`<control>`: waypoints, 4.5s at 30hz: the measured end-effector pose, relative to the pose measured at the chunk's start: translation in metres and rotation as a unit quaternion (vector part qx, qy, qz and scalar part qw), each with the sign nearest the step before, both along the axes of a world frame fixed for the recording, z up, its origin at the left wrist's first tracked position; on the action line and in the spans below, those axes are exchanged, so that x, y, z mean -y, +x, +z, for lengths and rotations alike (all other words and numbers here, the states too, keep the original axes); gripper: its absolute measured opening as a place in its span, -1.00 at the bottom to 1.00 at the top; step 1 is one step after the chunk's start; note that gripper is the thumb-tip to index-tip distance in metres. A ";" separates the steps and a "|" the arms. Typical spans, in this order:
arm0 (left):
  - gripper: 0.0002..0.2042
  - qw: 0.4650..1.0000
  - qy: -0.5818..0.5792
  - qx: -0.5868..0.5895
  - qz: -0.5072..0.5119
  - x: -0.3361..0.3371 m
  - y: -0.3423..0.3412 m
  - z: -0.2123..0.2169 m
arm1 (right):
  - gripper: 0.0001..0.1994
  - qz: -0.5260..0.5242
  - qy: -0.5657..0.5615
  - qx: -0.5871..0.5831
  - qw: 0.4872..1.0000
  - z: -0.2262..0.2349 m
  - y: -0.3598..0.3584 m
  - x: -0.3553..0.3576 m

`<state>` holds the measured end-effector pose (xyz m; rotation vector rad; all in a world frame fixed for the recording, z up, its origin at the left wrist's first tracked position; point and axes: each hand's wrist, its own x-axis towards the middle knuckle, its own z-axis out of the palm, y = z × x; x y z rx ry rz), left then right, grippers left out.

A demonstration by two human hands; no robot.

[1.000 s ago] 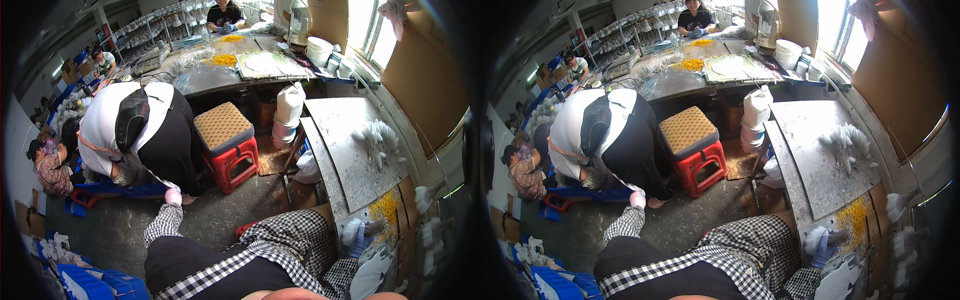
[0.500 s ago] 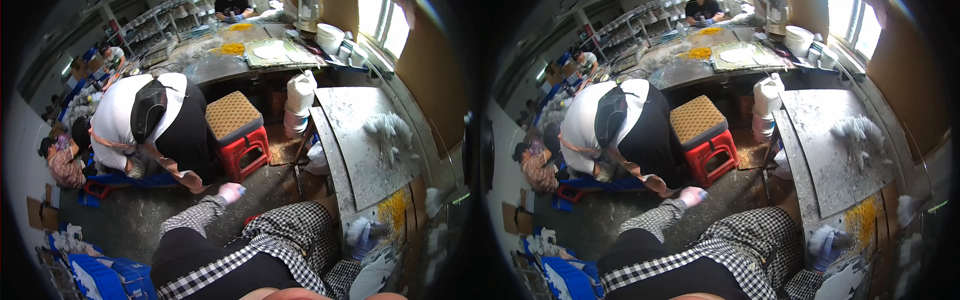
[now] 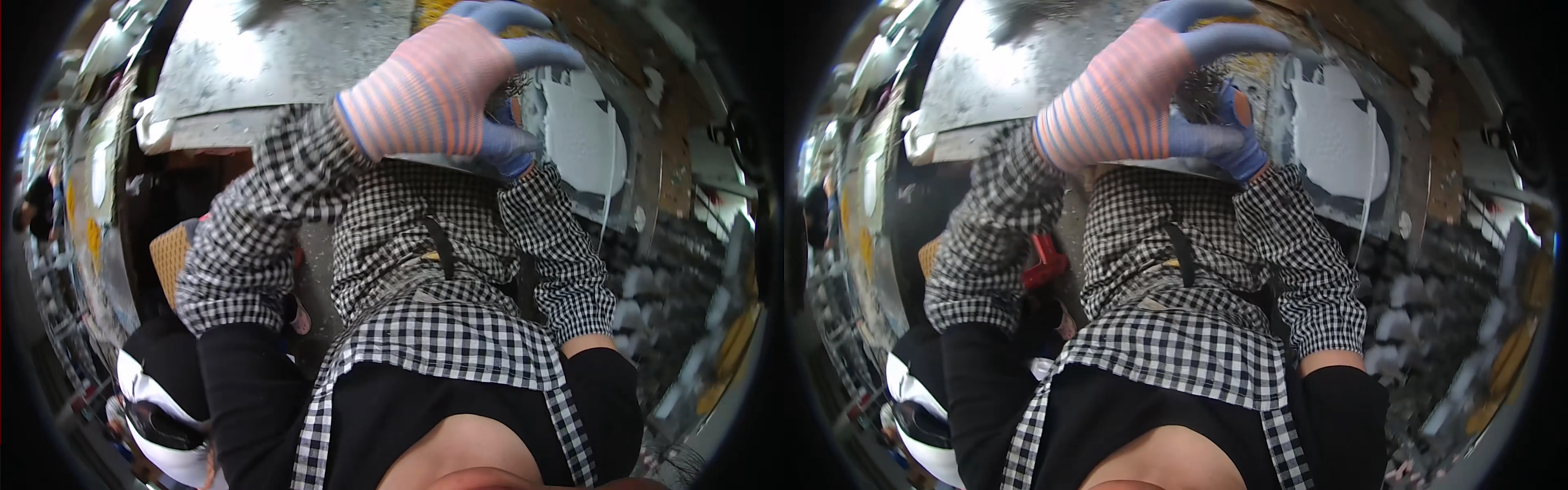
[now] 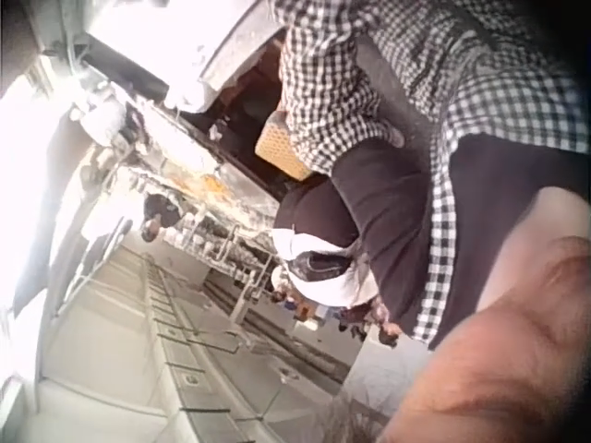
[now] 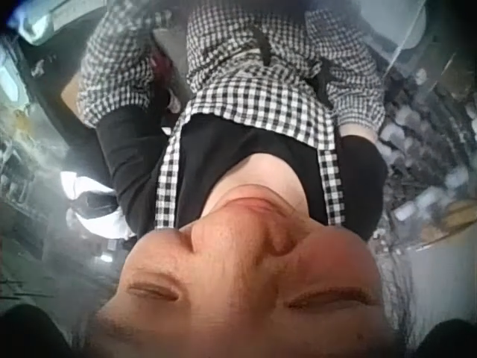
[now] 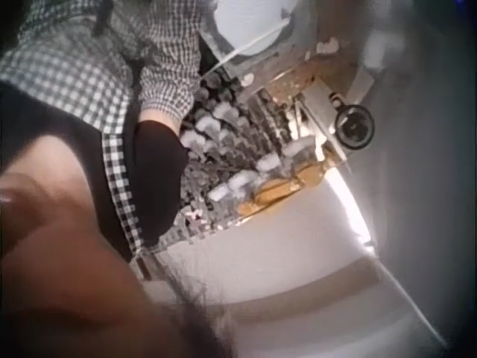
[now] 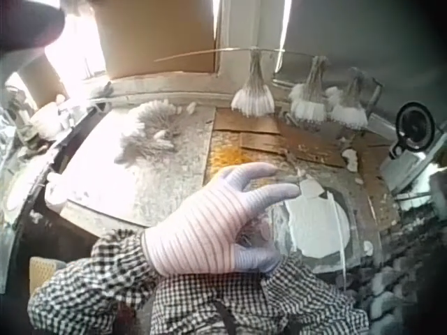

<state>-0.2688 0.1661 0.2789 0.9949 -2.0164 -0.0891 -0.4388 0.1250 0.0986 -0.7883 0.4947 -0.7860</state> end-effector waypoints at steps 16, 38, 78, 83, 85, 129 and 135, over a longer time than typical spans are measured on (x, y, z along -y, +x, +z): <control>-0.78 0.963 0.089 0.244 -0.078 0.069 -0.043 -0.030 | -0.22 -0.020 -0.577 -0.429 0.695 -0.005 -0.026 0.033; -0.81 0.978 0.055 0.191 -0.065 0.042 -0.071 -0.023 | -0.67 -0.113 -0.425 -0.189 0.878 0.017 -0.036 0.002; -0.75 0.941 -0.029 0.036 -0.335 0.154 -0.235 -0.055 | -0.56 -0.412 -0.369 -0.781 0.291 -0.115 -0.220 0.089; -0.72 0.950 0.008 0.014 -0.313 0.157 -0.214 -0.061 | -0.61 -0.250 -0.720 -0.615 0.201 -0.008 -0.196 0.067; -0.72 0.950 0.003 0.029 -0.310 0.156 -0.225 -0.056 | -0.58 -0.358 -0.341 -0.846 0.199 -0.015 -0.169 0.039; -0.76 0.940 -0.061 0.103 -0.319 0.145 -0.258 -0.058 | -0.56 -0.430 -0.540 -0.574 0.440 -0.016 -0.210 0.069; -0.73 0.942 -0.035 0.099 -0.318 0.145 -0.257 -0.058 | -0.47 -0.563 -0.107 -0.776 0.264 -0.036 -0.153 0.072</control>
